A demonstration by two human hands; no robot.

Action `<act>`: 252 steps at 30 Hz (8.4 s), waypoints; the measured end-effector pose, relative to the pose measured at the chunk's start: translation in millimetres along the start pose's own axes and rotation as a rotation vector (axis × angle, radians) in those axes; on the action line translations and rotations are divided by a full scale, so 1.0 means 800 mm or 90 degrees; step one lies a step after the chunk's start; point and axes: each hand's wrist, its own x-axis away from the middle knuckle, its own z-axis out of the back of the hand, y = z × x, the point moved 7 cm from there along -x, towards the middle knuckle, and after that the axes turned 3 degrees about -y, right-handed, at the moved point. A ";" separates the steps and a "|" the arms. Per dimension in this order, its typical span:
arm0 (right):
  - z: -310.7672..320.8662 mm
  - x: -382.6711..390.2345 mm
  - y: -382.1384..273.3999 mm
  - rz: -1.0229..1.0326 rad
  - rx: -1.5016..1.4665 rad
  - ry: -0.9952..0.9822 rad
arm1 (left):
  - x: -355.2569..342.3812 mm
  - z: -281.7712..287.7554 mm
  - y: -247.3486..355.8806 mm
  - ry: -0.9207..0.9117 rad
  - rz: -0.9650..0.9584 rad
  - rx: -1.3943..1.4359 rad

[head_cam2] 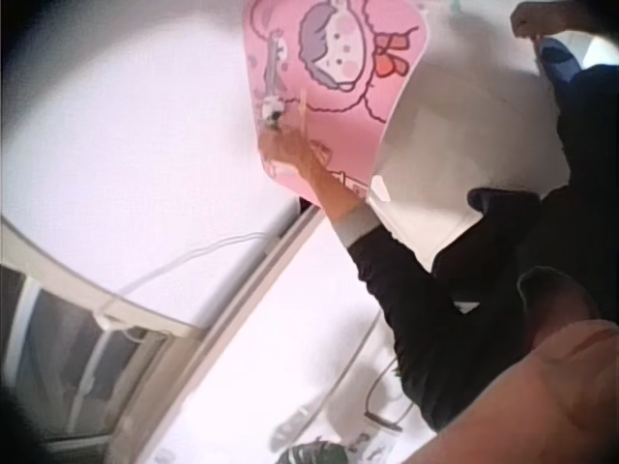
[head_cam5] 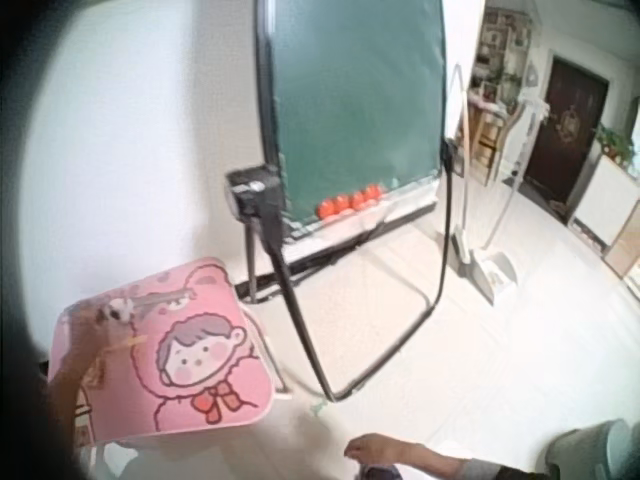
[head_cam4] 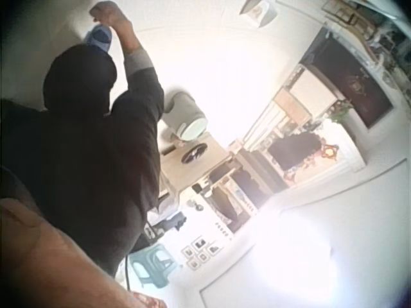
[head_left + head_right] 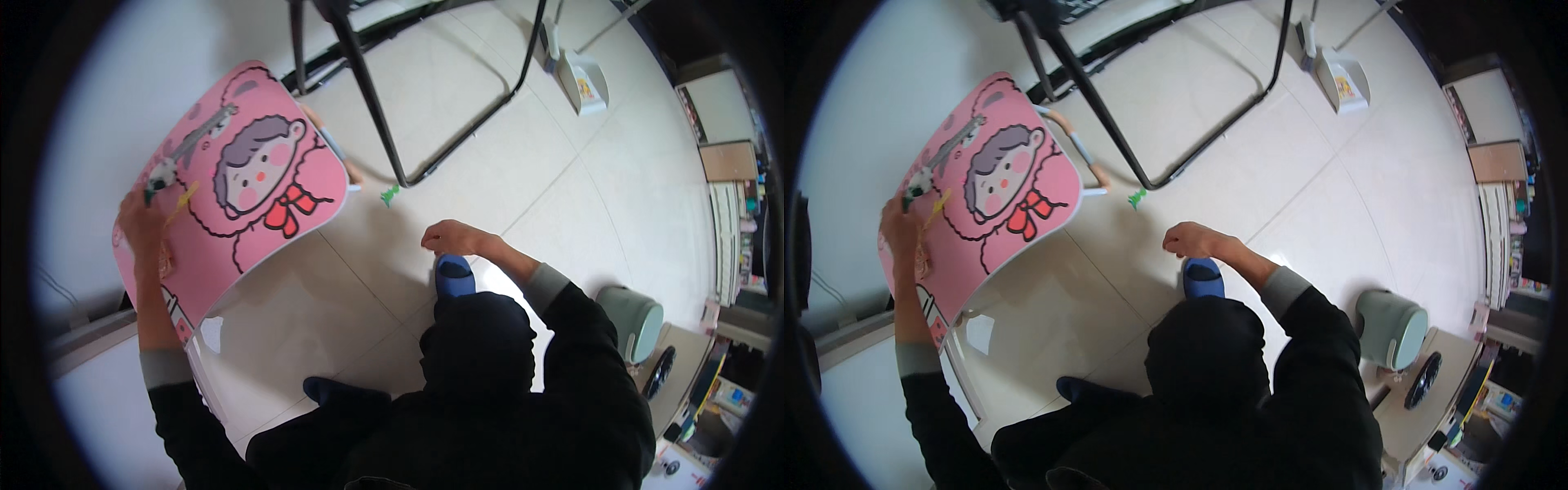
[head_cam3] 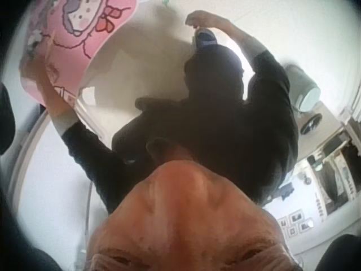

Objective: The person clears a cluttered coffee table by hand, placing trash into a bin and wiping the surface with paper towels. They then move a small stool and place a blue star decoration into a potted plant.

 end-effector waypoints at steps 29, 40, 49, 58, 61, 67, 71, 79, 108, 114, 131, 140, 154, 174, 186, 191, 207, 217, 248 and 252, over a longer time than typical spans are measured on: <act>-0.006 -0.187 0.023 0.173 0.423 0.315 | 0.200 0.049 0.217 -0.447 0.274 0.626; 0.011 -0.195 0.011 0.018 0.335 0.319 | 0.202 0.054 0.202 -0.434 0.227 0.569; 0.007 -0.205 -0.022 0.058 0.530 0.245 | 0.198 0.058 0.204 -0.390 0.212 0.568; 0.005 -0.219 -0.019 0.072 0.473 0.274 | 0.204 0.070 0.196 -0.360 0.182 0.582; 0.014 -0.211 -0.012 0.082 0.433 0.304 | 0.207 0.068 0.193 -0.364 0.171 0.572; 0.013 -0.136 0.015 0.042 0.201 0.306 | 0.210 0.062 0.191 -0.373 0.182 0.586; -0.018 -0.077 0.009 0.105 -0.448 0.161 | 0.205 0.061 0.197 -0.439 0.209 0.625; -0.013 0.016 -0.140 0.261 -0.495 -0.095 | 0.209 0.076 0.280 -0.667 0.477 1.200; 0.151 -0.079 0.180 -0.023 -0.395 0.395 | 0.268 0.031 0.309 -0.828 0.472 0.915; 0.269 -0.111 0.259 -0.123 -0.108 0.709 | 0.282 0.022 0.301 -0.825 0.564 0.857; 0.352 -0.105 0.179 -0.054 0.204 0.668 | 0.281 0.012 0.317 -0.821 0.593 0.784; 0.354 -0.184 0.158 -0.293 0.522 0.381 | 0.285 0.015 0.307 -0.791 0.622 0.778; 0.292 -0.070 0.135 0.475 -0.946 0.255 | 0.276 -0.001 0.320 -0.819 0.562 0.806; 0.349 0.116 0.396 0.864 -1.001 0.517 | 0.294 -0.026 0.301 -0.853 0.500 0.748; 0.243 0.073 0.437 0.205 -1.108 0.798 | 0.286 -0.017 0.296 -0.813 0.512 0.762; 0.150 0.031 0.388 -0.031 -0.945 0.647 | 0.287 -0.016 0.294 -0.805 0.506 0.771; 0.147 -0.002 0.212 0.084 -0.437 0.389 | 0.252 0.026 0.304 -0.829 0.321 0.722; 0.160 -0.085 0.206 -0.094 -0.194 0.340 | 0.255 0.056 0.287 -0.788 0.302 0.751; 0.090 0.087 -0.084 0.320 -0.148 0.225 | 0.193 0.089 0.277 -0.695 0.455 1.147; 0.055 0.082 -0.235 0.367 -0.229 0.046 | 0.179 0.109 0.279 -0.680 0.410 1.171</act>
